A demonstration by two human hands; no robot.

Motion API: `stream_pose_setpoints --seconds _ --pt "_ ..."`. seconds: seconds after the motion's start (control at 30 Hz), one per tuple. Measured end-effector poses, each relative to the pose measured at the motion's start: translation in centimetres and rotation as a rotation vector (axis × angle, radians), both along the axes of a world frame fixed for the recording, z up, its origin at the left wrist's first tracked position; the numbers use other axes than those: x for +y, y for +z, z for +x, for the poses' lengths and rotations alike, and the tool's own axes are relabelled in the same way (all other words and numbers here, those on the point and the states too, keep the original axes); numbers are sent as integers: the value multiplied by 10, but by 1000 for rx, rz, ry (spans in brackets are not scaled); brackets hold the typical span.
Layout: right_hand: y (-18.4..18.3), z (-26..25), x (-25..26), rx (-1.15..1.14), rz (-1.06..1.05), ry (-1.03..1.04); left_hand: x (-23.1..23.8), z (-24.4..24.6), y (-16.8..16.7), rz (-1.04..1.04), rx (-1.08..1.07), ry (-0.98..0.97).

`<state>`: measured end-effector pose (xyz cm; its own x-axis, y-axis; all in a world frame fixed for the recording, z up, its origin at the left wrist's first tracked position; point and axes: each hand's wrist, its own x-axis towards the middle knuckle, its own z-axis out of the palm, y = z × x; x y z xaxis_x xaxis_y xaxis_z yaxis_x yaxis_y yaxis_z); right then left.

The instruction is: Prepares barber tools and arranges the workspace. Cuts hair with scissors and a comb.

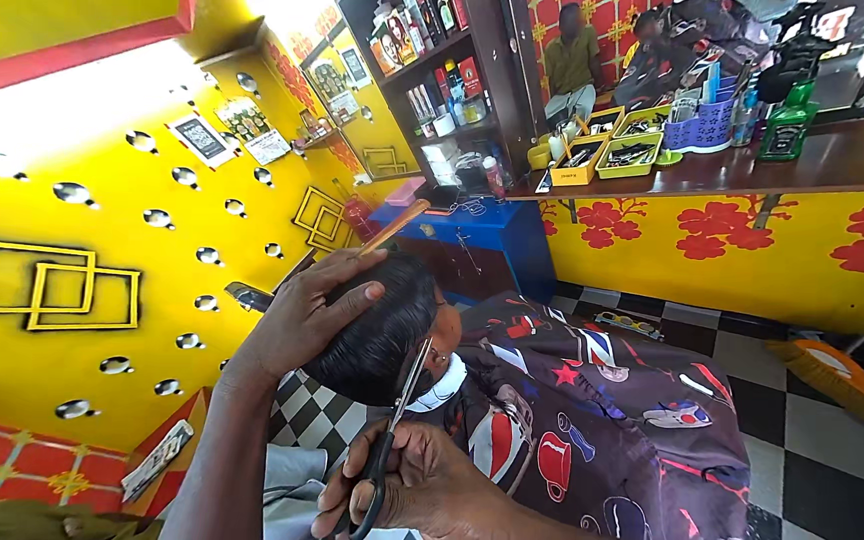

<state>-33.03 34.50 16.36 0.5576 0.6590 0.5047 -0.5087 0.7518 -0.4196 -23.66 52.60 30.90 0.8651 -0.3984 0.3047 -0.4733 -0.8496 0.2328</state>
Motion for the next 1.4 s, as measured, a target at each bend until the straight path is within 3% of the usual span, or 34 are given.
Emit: stream_pose_setpoints --seconds 1.4 --pt "22 2 -3 209 -83 -50 -3 -3 -1 37 -45 9"
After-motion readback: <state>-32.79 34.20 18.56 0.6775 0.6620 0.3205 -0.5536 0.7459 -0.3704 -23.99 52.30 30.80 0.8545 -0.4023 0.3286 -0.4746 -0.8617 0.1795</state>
